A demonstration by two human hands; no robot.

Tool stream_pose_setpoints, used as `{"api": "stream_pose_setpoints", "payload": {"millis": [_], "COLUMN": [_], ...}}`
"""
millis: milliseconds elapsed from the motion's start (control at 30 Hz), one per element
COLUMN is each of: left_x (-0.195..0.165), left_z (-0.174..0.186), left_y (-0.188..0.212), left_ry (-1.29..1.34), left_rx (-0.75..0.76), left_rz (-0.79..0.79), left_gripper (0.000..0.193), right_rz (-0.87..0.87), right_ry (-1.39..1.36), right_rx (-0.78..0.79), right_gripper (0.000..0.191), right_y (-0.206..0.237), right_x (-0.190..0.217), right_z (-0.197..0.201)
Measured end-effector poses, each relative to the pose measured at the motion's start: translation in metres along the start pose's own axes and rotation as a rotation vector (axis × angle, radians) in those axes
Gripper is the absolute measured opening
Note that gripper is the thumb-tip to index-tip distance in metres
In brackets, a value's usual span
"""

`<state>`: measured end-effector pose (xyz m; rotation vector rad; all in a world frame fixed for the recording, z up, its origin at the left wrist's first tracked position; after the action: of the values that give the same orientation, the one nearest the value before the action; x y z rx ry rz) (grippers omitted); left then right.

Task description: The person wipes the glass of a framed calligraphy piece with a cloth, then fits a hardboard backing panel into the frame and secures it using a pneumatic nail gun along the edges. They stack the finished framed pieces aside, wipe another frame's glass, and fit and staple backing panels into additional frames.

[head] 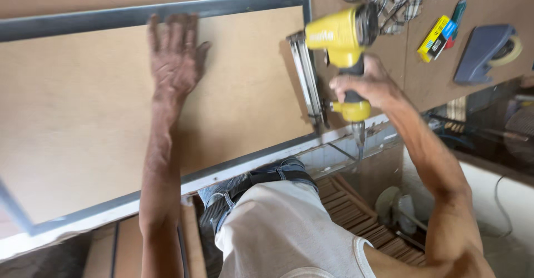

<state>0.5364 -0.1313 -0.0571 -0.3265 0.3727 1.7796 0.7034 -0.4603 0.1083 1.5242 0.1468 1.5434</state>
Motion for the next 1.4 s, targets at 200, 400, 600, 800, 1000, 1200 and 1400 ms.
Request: {"api": "stream_pose_setpoints", "payload": {"millis": [200, 400, 600, 800, 1000, 1200, 1400], "left_x": [0.115, 0.155, 0.153, 0.162, 0.161, 0.177, 0.226], "left_z": [0.075, 0.097, 0.080, 0.062, 0.062, 0.100, 0.131], "left_y": [0.087, 0.113, 0.110, 0.108, 0.107, 0.121, 0.161], "left_ry": [-0.123, -0.334, -0.293, -0.275, -0.360, -0.236, -0.490], "left_rx": [-0.144, -0.238, -0.230, -0.174, -0.125, -0.116, -0.192], "left_rz": [0.022, 0.040, 0.059, 0.070, 0.069, 0.044, 0.067], "left_gripper": [0.068, 0.061, 0.063, 0.065, 0.088, 0.112, 0.108], "right_rz": [0.038, 0.028, -0.048, -0.075, -0.082, -0.076, -0.094], "right_ry": [-0.231, -0.369, -0.330, -0.303, -0.139, -0.237, -0.161], "right_rx": [-0.074, -0.129, -0.173, -0.179, -0.075, 0.049, 0.021], "right_gripper": [0.041, 0.035, 0.038, 0.036, 0.042, 0.044, 0.042], "right_y": [-0.032, -0.044, -0.050, -0.048, -0.057, -0.078, -0.084], "right_x": [0.035, 0.039, 0.035, 0.045, 0.072, 0.105, 0.125], "right_z": [-0.053, -0.061, -0.054, -0.065, -0.129, -0.193, -0.210]}}
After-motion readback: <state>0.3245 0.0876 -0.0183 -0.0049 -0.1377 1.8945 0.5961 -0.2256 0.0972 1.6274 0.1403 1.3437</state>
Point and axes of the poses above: each hand's wrist, its own y-axis away from the middle knuckle, its own z-axis out of the back of the hand, x = y × z, the point moved 4 cm from there along -y, towards the middle knuckle, and after that the axes turned 4 degrees about x, right-handed, at the moved point
